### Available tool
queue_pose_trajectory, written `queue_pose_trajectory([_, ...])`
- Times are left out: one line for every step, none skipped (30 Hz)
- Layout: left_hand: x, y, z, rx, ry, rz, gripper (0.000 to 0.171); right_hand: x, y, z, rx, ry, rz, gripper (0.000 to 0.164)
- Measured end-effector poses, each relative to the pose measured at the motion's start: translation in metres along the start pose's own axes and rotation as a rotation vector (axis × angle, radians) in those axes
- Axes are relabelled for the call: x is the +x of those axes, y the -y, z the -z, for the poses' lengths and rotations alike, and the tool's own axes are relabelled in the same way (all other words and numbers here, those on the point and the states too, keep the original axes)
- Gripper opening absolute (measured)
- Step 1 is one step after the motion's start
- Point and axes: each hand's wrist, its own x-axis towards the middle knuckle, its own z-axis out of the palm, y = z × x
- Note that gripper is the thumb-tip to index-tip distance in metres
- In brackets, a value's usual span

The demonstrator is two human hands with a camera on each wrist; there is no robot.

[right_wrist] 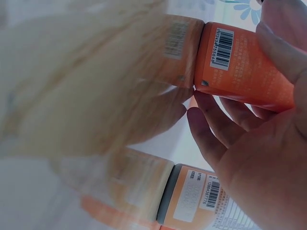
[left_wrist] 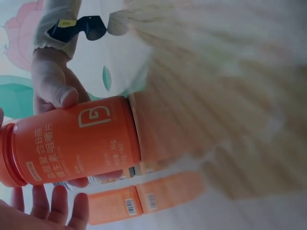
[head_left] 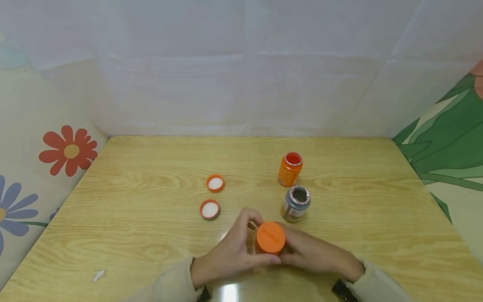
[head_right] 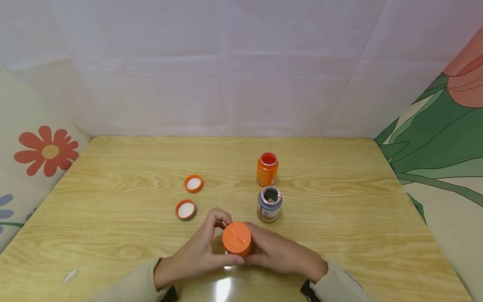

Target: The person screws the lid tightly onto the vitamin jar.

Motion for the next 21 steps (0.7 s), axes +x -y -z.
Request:
queue_pose_trajectory([0.0003,0.0,0.0002,-0.008,-0.001,-0.012,0.062,0.0002,0.0005,0.0001,0.003,0.001,-0.001,0.056])
queue_pose_trajectory([0.0007,0.0003,0.0007,-0.009,0.001,-0.026,0.059,0.0005,0.0008,0.0002,0.008,0.003,-0.002,0.057])
queue_pose_trajectory([0.0009,0.0007,0.0013,-0.01,0.006,-0.04,0.057,0.0007,0.001,0.0002,0.011,0.003,-0.002,0.058])
queue_pose_trajectory([0.001,0.0013,0.0021,-0.01,0.011,-0.054,0.055,0.001,0.0011,0.0002,0.017,0.005,0.0,0.06])
queue_pose_trajectory([0.0012,0.0018,0.003,-0.006,0.019,-0.072,0.053,0.0011,0.0012,0.0002,0.022,0.006,0.003,0.062])
queue_pose_trajectory([0.0013,0.0024,0.0039,-0.004,0.028,-0.09,0.051,0.0012,0.0011,0.0001,0.025,0.006,0.008,0.063])
queue_pose_trajectory([0.0015,0.0031,0.0046,0.006,0.034,-0.117,0.05,0.0013,0.001,0.0,0.029,0.006,0.014,0.064])
queue_pose_trajectory([0.0017,0.0036,0.0054,0.012,0.043,-0.14,0.05,0.0014,0.0008,-0.0001,0.027,0.004,0.022,0.064])
queue_pose_trajectory([0.0018,0.0044,0.006,0.017,0.052,-0.16,0.05,0.0015,0.0006,-0.0002,0.023,0.001,0.03,0.063])
queue_pose_trajectory([0.0019,0.0046,0.0066,0.024,0.061,-0.171,0.051,0.0016,0.0002,-0.0002,0.021,0.001,0.034,0.061])
queue_pose_trajectory([0.002,0.0047,0.0071,0.036,0.069,-0.181,0.053,0.0017,0.0,-0.0003,0.016,0.0,0.04,0.059])
queue_pose_trajectory([0.0021,0.0045,0.0075,0.043,0.078,-0.182,0.055,0.0018,-0.0003,-0.0003,0.01,-0.001,0.041,0.056])
queue_pose_trajectory([0.0018,0.004,0.0078,0.043,0.091,-0.174,0.056,0.0014,-0.0006,0.0,0.001,-0.002,0.036,0.055])
queue_pose_trajectory([0.0015,0.0033,0.0079,0.04,0.102,-0.157,0.058,0.001,-0.0009,0.0002,-0.01,-0.001,0.031,0.055])
queue_pose_trajectory([0.0014,0.0023,0.0078,0.042,0.11,-0.138,0.06,0.0005,-0.001,0.0003,-0.018,0.0,0.025,0.055])
queue_pose_trajectory([0.0012,0.0011,0.0078,0.039,0.118,-0.107,0.062,0.0,-0.0011,0.0005,-0.023,0.002,0.018,0.057])
queue_pose_trajectory([0.001,0.0002,0.0075,0.029,0.123,-0.076,0.065,-0.0003,-0.001,0.0006,-0.026,0.005,0.013,0.058])
queue_pose_trajectory([0.0008,-0.0008,0.0072,0.017,0.125,-0.045,0.069,-0.0007,-0.001,0.0007,-0.028,0.007,0.009,0.059])
queue_pose_trajectory([0.0006,-0.0018,0.0067,-0.001,0.123,-0.01,0.072,-0.001,-0.0009,0.0008,-0.034,0.007,0.01,0.06])
queue_pose_trajectory([0.0006,-0.0024,0.006,-0.011,0.114,0.017,0.075,-0.0009,-0.0007,0.0008,-0.032,0.008,0.011,0.06])
queue_pose_trajectory([0.0007,-0.0026,0.0053,-0.019,0.102,0.032,0.077,-0.0008,-0.0005,0.0008,-0.031,0.008,0.013,0.06])
